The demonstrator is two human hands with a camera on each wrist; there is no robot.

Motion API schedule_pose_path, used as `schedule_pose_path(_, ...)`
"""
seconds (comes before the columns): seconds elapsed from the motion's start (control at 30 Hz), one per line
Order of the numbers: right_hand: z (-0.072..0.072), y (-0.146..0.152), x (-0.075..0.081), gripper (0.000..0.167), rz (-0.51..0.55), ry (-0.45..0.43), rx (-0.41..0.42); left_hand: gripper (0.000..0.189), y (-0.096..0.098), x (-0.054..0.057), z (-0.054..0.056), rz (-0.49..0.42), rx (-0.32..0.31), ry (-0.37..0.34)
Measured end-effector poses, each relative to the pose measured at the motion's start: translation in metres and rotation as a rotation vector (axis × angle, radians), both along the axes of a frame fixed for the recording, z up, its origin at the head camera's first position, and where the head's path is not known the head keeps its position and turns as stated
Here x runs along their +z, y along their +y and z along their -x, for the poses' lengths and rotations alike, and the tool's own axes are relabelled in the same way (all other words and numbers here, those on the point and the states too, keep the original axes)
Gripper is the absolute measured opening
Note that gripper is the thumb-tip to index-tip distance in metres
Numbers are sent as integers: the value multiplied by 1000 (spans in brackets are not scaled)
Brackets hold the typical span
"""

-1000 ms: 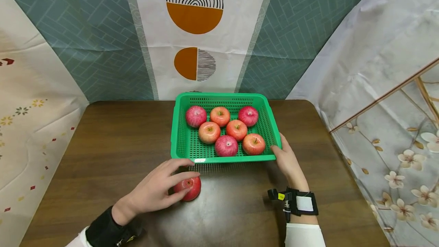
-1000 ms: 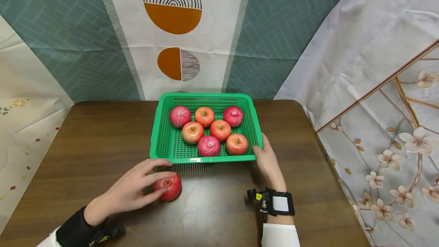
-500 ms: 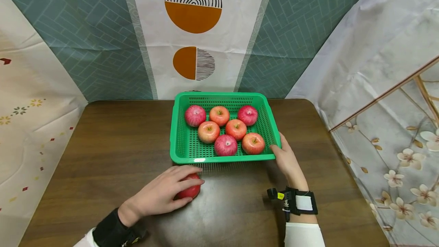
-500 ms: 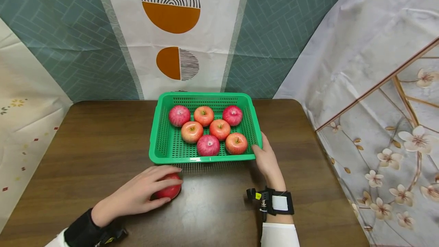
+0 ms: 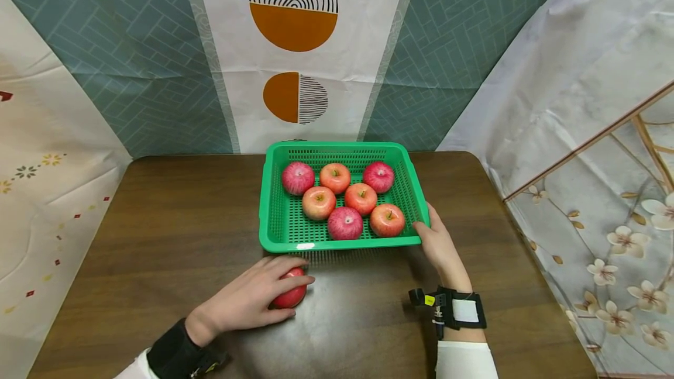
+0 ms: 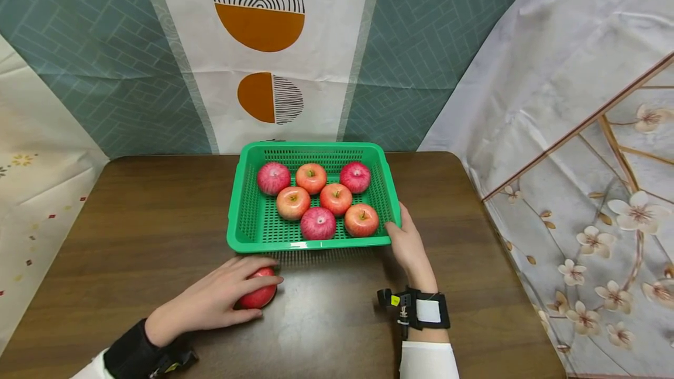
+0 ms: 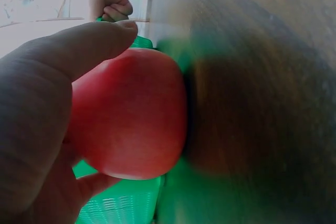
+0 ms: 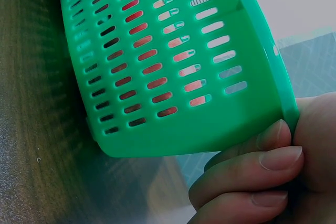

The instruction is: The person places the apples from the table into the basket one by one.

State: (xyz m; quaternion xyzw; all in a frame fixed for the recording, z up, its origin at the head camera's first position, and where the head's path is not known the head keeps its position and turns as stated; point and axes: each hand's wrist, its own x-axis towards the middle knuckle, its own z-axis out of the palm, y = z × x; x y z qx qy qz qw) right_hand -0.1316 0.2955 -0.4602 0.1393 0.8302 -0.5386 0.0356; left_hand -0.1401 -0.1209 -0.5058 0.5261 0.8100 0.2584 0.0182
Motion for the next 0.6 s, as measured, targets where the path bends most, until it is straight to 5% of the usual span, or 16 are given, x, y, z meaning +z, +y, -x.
schedule_pose_path(0.6,0,-1,1,68,-2,-7,-18,69,6,-2,-2,89,28,-15)
